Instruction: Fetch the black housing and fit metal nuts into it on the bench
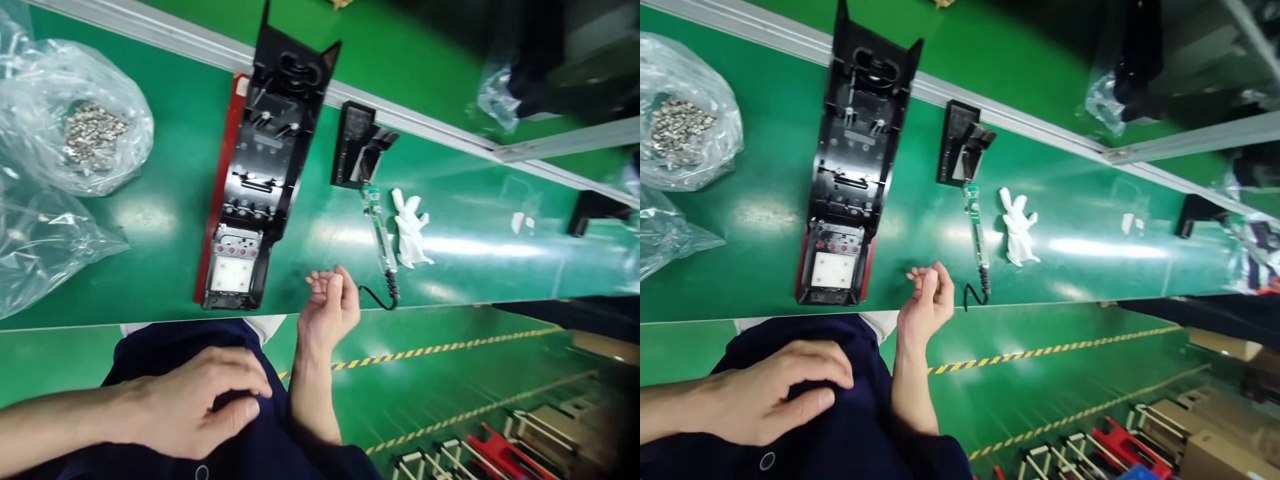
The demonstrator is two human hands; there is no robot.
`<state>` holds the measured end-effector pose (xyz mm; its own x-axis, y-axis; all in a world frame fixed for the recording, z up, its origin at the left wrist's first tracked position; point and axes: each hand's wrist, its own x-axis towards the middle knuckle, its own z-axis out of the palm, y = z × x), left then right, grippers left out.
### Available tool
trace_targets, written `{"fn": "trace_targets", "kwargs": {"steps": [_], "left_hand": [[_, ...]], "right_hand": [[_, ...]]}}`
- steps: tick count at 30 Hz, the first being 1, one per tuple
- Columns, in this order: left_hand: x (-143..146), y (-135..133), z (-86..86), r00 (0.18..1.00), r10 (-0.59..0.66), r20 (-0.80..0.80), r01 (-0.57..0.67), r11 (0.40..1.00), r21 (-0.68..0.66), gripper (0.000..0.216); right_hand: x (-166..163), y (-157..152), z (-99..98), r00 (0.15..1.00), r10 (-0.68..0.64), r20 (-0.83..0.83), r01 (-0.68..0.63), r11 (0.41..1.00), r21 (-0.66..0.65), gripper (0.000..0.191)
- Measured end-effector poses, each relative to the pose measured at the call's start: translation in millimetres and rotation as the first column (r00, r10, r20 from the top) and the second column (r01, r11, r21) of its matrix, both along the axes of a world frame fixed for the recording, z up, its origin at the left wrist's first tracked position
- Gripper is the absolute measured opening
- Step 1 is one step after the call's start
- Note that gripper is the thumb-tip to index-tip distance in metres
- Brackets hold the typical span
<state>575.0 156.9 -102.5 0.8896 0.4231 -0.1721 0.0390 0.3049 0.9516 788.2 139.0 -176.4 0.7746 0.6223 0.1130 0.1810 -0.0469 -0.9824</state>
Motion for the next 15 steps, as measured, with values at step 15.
{"fn": "trace_targets", "kwargs": {"steps": [15], "left_hand": [[75.1,-59.5,-66.7,0.646,-0.680,-0.347,0.763,0.560,0.322,0.034]], "right_hand": [[67.1,62.2,105.8,0.774,-0.366,0.518,0.093,0.873,0.478,0.042]]}}
